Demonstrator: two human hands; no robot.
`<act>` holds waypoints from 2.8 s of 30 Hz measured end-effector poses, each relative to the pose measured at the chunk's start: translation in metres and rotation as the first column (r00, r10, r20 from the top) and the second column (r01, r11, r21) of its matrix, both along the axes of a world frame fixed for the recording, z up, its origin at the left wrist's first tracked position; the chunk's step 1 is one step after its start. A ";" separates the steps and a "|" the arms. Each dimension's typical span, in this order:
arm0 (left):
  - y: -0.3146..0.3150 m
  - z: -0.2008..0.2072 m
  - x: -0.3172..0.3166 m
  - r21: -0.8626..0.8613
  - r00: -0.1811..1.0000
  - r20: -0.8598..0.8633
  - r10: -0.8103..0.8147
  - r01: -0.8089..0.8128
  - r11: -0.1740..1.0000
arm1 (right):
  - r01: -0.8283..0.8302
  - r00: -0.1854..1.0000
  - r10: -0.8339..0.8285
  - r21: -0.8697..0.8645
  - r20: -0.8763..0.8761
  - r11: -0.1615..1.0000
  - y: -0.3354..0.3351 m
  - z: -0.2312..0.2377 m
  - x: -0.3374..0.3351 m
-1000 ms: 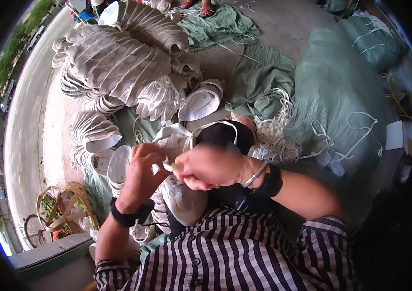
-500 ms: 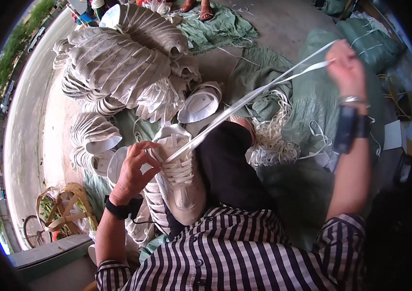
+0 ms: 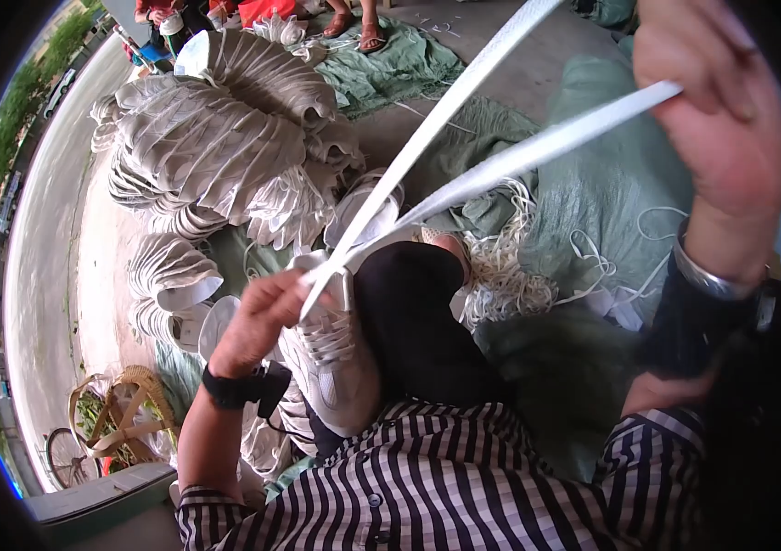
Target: Threading laces through the eyelets of several white sneakers.
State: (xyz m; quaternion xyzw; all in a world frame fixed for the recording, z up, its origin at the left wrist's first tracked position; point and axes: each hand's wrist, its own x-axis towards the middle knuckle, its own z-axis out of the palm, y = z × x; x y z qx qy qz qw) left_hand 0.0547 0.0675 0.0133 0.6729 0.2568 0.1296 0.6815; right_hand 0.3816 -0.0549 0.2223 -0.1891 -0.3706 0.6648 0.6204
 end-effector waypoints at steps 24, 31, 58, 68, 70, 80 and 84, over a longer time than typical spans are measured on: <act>0.008 -0.047 -0.304 -0.445 -0.111 0.109 0.988 -0.894 -0.052 | 0.426 0.593 -0.234 -0.053 0.771 0.903 0.029 -0.283 -0.082; -0.026 -0.048 -0.122 0.194 0.552 0.029 0.833 -0.821 0.537 | 0.151 0.157 -0.425 0.403 0.892 0.903 0.029 -0.277 -0.143; -0.054 -0.058 -0.066 0.018 0.788 -0.079 0.611 -0.611 0.791 | 0.023 -0.103 -0.368 0.372 0.924 0.928 0.033 -0.276 -0.155; -0.036 -0.050 -0.071 -0.052 0.868 -0.118 0.482 -0.490 0.870 | -0.035 0.054 -0.226 0.228 0.973 0.973 0.038 -0.273 -0.147; -0.031 -0.048 -0.071 -0.022 0.875 -0.121 0.469 -0.475 0.880 | -0.034 0.093 -0.271 0.275 0.958 0.961 0.039 -0.274 -0.146; -0.026 -0.039 -0.047 0.845 0.793 -0.254 0.554 -0.097 0.526 | -0.153 -0.050 -0.655 0.642 0.754 0.751 0.050 -0.269 -0.139; -0.014 -0.023 -0.040 0.872 0.797 -0.397 0.456 0.174 0.457 | -0.310 -0.048 -0.748 0.703 0.661 0.641 0.059 -0.271 -0.135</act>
